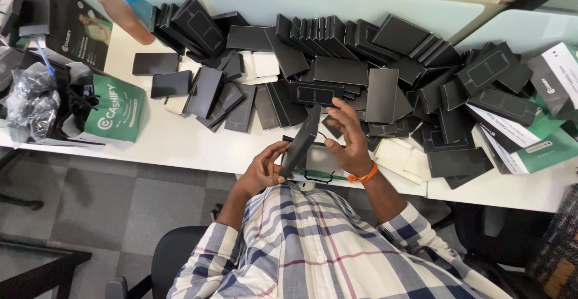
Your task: The person places a electronic device into a small cardboard box, then puts the smaller box inside a larger shipping bag.
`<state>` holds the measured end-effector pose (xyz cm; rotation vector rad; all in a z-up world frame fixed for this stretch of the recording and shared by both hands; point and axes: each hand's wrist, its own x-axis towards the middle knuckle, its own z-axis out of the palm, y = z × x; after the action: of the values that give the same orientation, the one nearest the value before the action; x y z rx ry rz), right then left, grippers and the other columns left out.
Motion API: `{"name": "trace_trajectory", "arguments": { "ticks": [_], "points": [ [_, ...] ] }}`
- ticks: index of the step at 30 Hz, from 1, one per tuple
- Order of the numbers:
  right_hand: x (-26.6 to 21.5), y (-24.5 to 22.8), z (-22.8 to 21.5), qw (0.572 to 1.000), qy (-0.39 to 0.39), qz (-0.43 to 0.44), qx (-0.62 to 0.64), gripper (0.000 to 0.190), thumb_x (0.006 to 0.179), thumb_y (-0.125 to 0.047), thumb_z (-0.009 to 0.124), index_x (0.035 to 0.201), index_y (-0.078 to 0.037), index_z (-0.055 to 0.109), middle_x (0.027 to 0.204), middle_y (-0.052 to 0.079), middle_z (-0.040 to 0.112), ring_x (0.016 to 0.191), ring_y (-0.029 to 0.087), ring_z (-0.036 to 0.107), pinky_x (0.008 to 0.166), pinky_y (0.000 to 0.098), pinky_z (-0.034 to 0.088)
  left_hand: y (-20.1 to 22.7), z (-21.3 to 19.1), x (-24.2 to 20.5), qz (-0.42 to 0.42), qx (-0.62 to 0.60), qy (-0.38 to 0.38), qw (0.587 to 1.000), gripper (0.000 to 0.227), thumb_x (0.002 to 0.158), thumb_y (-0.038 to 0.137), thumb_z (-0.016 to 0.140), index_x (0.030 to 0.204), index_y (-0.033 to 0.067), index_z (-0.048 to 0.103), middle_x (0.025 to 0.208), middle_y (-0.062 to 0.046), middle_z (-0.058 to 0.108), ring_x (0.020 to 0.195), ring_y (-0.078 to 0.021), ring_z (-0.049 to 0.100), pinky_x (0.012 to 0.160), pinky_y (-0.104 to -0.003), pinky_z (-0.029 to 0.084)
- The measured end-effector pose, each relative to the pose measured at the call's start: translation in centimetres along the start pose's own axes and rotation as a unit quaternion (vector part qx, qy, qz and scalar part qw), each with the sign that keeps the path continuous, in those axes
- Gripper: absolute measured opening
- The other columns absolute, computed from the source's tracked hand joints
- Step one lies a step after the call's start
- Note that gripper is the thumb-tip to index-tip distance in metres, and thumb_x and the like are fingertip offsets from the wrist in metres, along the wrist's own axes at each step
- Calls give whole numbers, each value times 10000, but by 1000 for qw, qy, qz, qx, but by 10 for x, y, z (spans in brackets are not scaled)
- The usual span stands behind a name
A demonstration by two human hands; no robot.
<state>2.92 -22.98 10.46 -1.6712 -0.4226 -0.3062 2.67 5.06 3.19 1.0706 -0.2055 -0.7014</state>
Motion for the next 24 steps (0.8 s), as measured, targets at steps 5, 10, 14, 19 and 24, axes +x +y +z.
{"name": "trace_trajectory", "arguments": {
  "ticks": [5, 10, 14, 19, 24],
  "points": [
    [-1, 6, -10, 1000, -24, 4, 0, 599, 1016, -303, 704, 1514, -55, 481, 1666, 174, 302, 1507, 271, 439, 1242, 427, 442, -12, -4, 9, 40, 9, -34, 999, 733, 775, 5, 801, 1453, -20, 525, 1440, -177, 566, 1018, -197, 686, 928, -345, 605],
    [-14, 41, -20, 992, 95, 84, 26, 382, 998, -164, 766, 1311, -3, 619, 1309, 129, 593, 1106, 162, 654, 910, 319, 625, -15, -1, 18, 1, -66, -15, 998, 543, 931, 273, 641, 1370, -34, 551, 1230, -196, 694, 1002, -255, 771, 916, -363, 642],
    [-25, 65, -35, 987, 139, 77, -6, 351, 1060, -164, 733, 1319, 42, 614, 1210, 108, 682, 1092, 131, 665, 951, 267, 566, -6, 10, 29, -58, -5, 83, 995, 415, 1040, 211, 448, 1330, -56, 575, 1097, -160, 746, 954, -195, 800, 909, -332, 647],
    [-40, 93, -44, 949, 182, 254, 37, 356, 1008, -249, 694, 1242, 16, 649, 944, 37, 728, 724, 56, 639, 565, 198, 510, 18, 38, 28, -4, 80, 54, 995, 409, 1041, 51, 524, 1434, -58, 541, 1069, -120, 729, 816, -162, 741, 821, -311, 619],
    [-59, 115, -39, 922, 189, 336, 46, 318, 999, -267, 682, 1172, 0, 666, 876, 24, 721, 656, 65, 618, 536, 213, 498, 31, 50, 28, -22, 82, 55, 995, 450, 1015, 71, 542, 1449, -33, 495, 1012, -69, 751, 729, -129, 738, 736, -273, 635]
  ]
}}
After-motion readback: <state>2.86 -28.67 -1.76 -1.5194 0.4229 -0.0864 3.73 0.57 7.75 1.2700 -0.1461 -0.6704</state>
